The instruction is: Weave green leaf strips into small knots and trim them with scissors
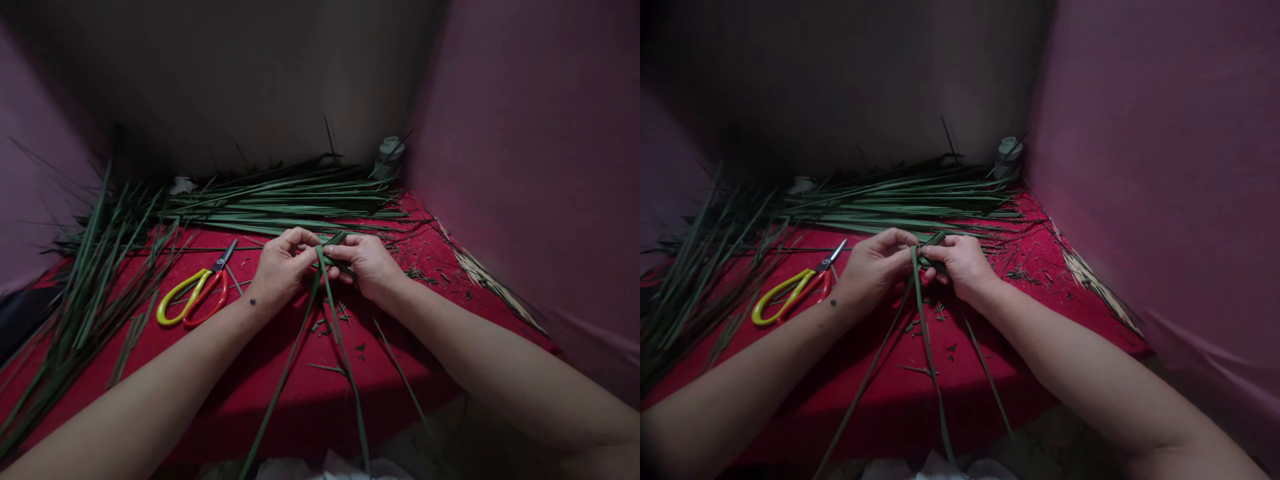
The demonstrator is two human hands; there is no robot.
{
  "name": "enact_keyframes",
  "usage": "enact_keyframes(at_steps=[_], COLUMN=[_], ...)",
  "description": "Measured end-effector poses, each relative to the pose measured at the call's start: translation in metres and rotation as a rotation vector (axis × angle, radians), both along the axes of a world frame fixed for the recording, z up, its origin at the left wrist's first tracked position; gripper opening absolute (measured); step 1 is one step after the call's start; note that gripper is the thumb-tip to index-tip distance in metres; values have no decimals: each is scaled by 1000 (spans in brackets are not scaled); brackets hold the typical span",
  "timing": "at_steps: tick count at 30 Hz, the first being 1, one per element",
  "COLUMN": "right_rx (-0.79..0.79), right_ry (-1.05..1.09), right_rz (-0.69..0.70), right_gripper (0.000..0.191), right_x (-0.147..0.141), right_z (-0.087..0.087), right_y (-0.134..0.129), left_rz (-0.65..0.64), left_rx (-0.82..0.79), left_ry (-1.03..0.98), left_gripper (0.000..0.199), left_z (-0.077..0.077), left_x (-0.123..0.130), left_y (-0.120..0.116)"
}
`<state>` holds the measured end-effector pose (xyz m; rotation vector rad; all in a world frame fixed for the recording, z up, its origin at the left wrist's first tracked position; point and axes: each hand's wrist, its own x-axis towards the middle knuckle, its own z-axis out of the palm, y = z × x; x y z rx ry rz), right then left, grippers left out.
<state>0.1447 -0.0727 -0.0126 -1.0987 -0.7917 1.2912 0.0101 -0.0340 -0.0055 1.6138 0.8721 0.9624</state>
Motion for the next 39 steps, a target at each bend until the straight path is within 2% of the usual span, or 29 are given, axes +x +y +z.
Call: enact_keyframes(at_steps=[4,16,20,23,26,30,33,39], right_rx=[14,38,27,-22,-44,-91,-139,-212], right_ry=[34,-16,-62,-106,-129,-124,-113,-113], right_rz=[31,57,60,71,56,33,38,177], right_gripper=[9,13,20,17,12,17,22,15], right_x=[3,2,2,3,2,-1,-2,0], right_z=[0,2,-1,-4,-4,-3,-1,3], right_y=[1,-3,-3,0,1,1,0,-3], left_rz=[-54,-8,-33,-69,-50,70,118,248], left_rx=[-47,71,-3,-67,28,201,115,-145], left_ry=[-51,27,0,16,46,56,11,-217], left_gripper=[12,8,7,8,9,6,6,11], left_z=[1,4,4,2,2,5,9,8], left_x=[1,0,-3,-3,-1,3,2,-7], left_y=[-2,0,2,1,0,4,13,43])
